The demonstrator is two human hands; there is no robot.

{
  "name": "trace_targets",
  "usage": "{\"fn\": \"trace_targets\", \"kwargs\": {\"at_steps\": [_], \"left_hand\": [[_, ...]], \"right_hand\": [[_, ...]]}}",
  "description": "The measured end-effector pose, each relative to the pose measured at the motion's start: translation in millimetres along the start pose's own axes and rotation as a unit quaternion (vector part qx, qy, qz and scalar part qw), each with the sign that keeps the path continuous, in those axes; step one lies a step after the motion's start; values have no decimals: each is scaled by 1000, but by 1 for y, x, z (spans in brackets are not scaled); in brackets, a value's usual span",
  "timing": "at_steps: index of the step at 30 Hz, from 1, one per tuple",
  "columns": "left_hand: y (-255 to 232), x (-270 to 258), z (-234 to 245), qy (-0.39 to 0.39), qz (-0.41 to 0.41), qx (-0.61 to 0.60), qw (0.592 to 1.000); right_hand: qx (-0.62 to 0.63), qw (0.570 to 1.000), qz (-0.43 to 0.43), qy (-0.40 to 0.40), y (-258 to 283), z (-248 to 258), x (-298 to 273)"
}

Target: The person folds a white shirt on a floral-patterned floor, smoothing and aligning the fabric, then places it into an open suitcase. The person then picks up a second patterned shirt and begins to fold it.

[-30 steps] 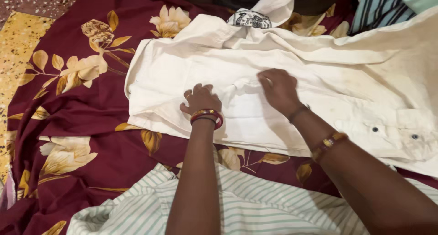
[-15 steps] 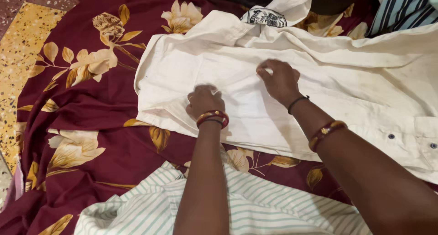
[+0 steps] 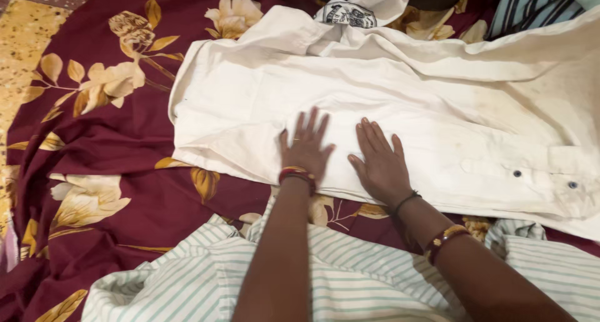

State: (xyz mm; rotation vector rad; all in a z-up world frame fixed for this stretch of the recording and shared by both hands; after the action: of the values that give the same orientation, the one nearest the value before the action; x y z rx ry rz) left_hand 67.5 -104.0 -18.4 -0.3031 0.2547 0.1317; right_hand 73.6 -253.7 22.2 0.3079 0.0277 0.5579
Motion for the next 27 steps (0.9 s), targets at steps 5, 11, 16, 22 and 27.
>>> {"fn": "trace_targets", "kwargs": {"at_steps": [5, 11, 16, 22, 27], "left_hand": [[55, -9, 10, -52, 97, 49, 993], [123, -16, 23, -163, 209, 107, 958], [145, -36, 37, -251, 211, 43, 944], [178, -43, 66, 96, 465, 666, 575], [25, 27, 62, 226, 287, 836, -411]], "right_hand": [[-22, 1000, -6, 2, -3, -1, 1], [-35, 999, -16, 6, -3, 1, 1], [-35, 999, -15, -2, -1, 2, -3], [-48, 999, -25, 3, -7, 3, -4], [-32, 999, -24, -1, -6, 2, -6]]}}
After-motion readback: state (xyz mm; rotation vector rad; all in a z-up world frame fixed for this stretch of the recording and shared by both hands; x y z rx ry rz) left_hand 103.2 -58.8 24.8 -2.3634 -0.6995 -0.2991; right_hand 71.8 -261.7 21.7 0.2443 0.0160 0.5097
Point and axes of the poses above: each hand's wrist, its own x-axis towards the middle knuckle, its own z-axis out of the back of the hand, y = z × x, the point moved 10 cm from there along x, towards the middle knuckle, and after that the axes turned 1 degree about -z, right-handed, at the moved point
